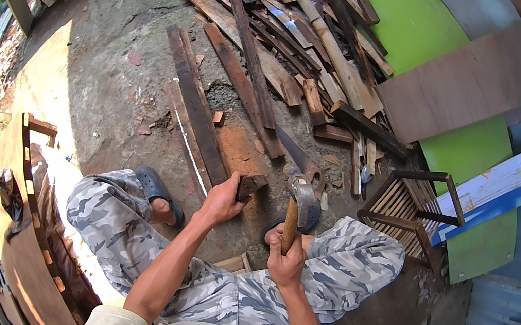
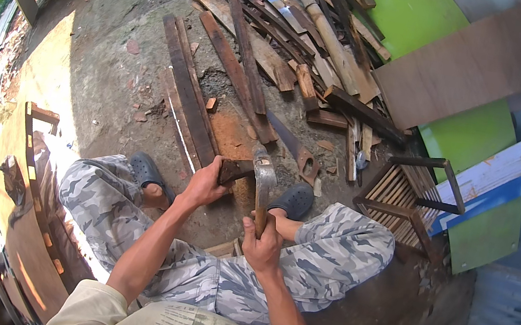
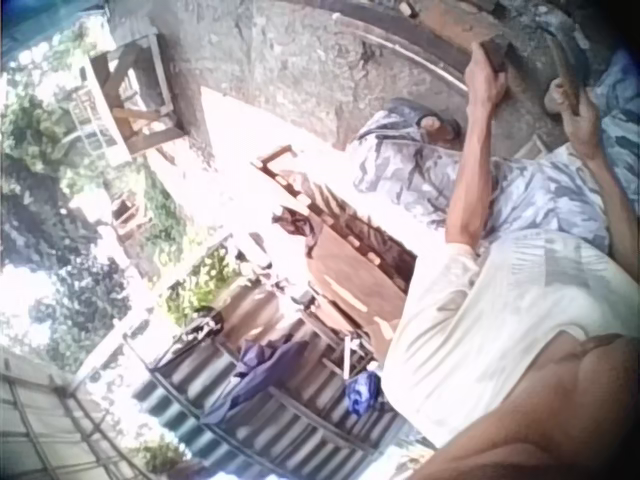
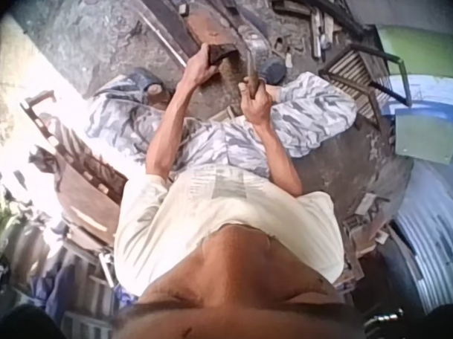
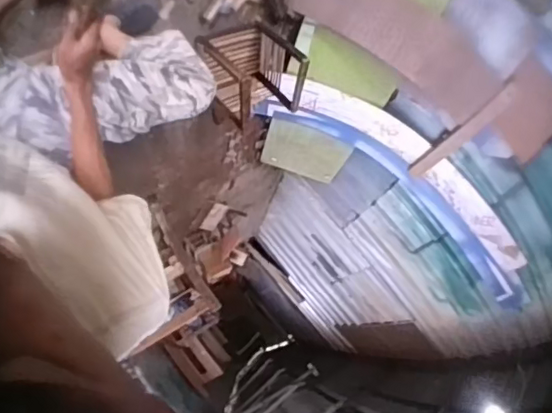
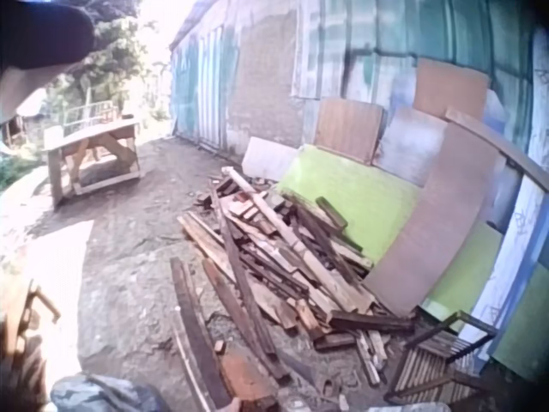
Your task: The person sits on the ground and uses a hammer to break a long wooden plank into smaller pieces. They repeatedly strike the wood until it fractures, then handle the resulting fragments.
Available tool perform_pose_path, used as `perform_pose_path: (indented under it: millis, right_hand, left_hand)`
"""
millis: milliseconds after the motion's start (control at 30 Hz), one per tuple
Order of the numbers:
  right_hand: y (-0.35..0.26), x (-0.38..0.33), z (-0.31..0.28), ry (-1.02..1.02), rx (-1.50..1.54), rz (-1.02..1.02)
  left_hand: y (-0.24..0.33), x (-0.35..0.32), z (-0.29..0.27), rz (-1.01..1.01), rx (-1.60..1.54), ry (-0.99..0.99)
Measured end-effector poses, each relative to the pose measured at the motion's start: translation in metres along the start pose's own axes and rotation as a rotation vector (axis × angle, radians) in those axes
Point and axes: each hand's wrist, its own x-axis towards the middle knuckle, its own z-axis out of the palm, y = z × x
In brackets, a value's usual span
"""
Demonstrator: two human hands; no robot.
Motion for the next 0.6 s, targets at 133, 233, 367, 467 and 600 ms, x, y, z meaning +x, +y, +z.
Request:
perform_pose_path:
  millis: [133, 233, 367, 467, 600]
  right_hand:
    - [0.037, -0.011, 0.012, -0.243, -0.112, 0.185]
    - [0.042, -0.007, 0.018, -0.335, -0.246, 0.153]
    - [0.006, 0.003, 0.013, -0.204, -0.059, 0.041]
    - [-0.008, 0.004, 0.013, -0.116, 0.047, 0.046]
    - [0.040, -0.008, 0.017, -0.212, -0.090, 0.159]
  left_hand:
    - [0.000, 0.003, 0.003, -0.018, -0.006, -0.036]
    - [0.001, 0.002, 0.006, 0.010, 0.053, -0.094]
    - [0.002, -0.002, 0.009, 0.083, 0.040, -0.038]
    - [-0.005, 0.002, 0.004, 0.006, 0.046, -0.057]
    - [-0.007, 0.005, 0.005, 0.019, 0.027, -0.044]
